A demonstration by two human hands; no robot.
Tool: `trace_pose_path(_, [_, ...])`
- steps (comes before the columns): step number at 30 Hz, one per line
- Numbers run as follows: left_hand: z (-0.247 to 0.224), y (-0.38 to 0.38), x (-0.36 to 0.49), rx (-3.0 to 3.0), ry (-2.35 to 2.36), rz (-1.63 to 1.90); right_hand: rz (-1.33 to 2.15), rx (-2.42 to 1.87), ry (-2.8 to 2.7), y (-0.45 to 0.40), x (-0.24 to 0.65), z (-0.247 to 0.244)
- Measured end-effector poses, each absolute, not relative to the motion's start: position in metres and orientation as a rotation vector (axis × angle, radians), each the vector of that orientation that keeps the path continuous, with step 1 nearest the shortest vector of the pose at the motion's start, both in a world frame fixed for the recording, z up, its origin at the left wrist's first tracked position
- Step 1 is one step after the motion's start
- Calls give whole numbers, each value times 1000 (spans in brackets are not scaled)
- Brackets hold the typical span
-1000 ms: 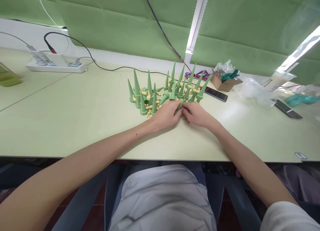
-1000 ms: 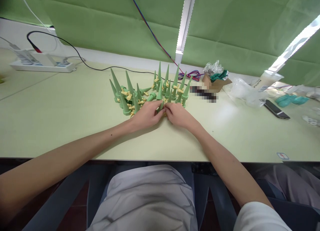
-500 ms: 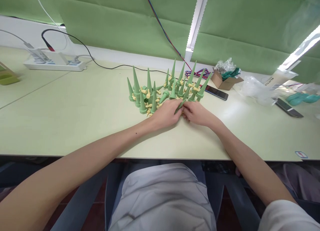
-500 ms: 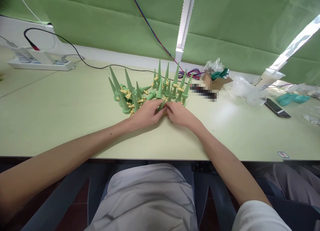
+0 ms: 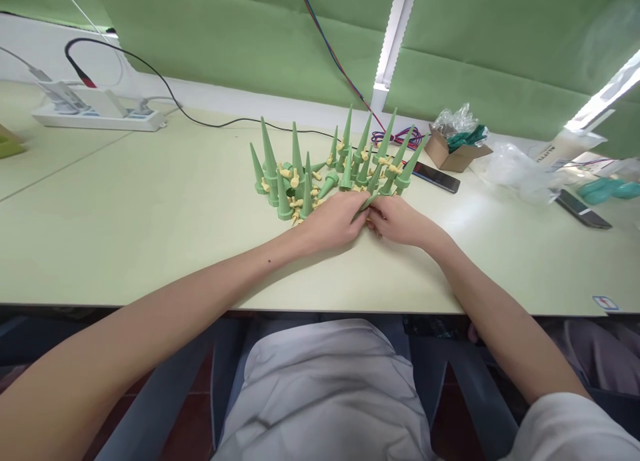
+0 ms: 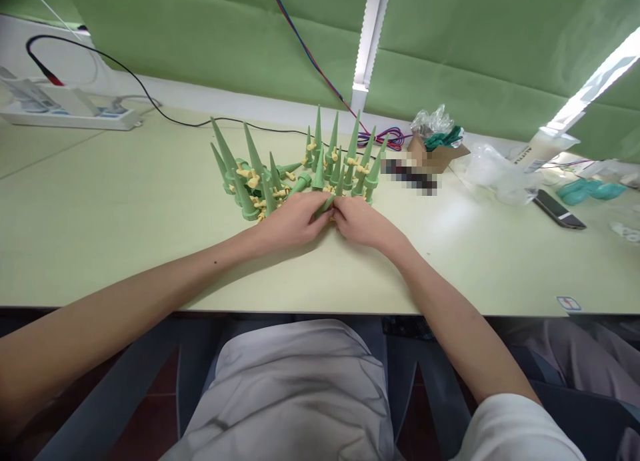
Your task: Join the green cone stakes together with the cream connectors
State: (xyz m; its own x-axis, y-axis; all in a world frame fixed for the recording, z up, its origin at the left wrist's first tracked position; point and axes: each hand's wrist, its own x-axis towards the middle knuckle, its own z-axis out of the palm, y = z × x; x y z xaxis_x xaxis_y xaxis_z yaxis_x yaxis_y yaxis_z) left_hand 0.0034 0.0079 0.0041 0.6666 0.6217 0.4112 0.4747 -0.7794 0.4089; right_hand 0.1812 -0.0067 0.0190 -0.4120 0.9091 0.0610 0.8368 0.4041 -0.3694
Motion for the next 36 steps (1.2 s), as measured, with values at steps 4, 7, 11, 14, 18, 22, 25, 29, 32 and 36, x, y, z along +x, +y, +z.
trace_pose_path(4, [3,8,3,2600,866,813,415,-1533,-2394,-7,180,19])
trace_pose_path(7, [1,9,2,2578,871,863,402,-1502,-2341,-7,178,15])
trace_pose_path(11, [-2,9,1,2539,929,917,374,-1465,-2252,-4,176,8])
trace_pose_path(14, [-1,9,1,2505,922,979,340,-1448,-2194,-2,175,5])
trace_pose_path(18, [-1,9,1,2473,930,1075,441,-1388,-2069,-1,174,5])
trace_pose_path(22, [-3,10,2,2484,881,1198,583,-1305,-1929,1,174,1])
trace_pose_path(25, [-3,9,3,2496,847,1251,616,-1256,-1871,4,173,-3])
trace_pose_path(29, [-2,7,4,2482,846,1309,629,-1242,-1814,3,171,-4])
trace_pose_path(32, [-1,7,5,2429,897,1332,665,-1234,-1753,1,170,-1])
trace_pose_path(36, [0,7,5,2349,965,1354,767,-1119,-1691,0,170,0])
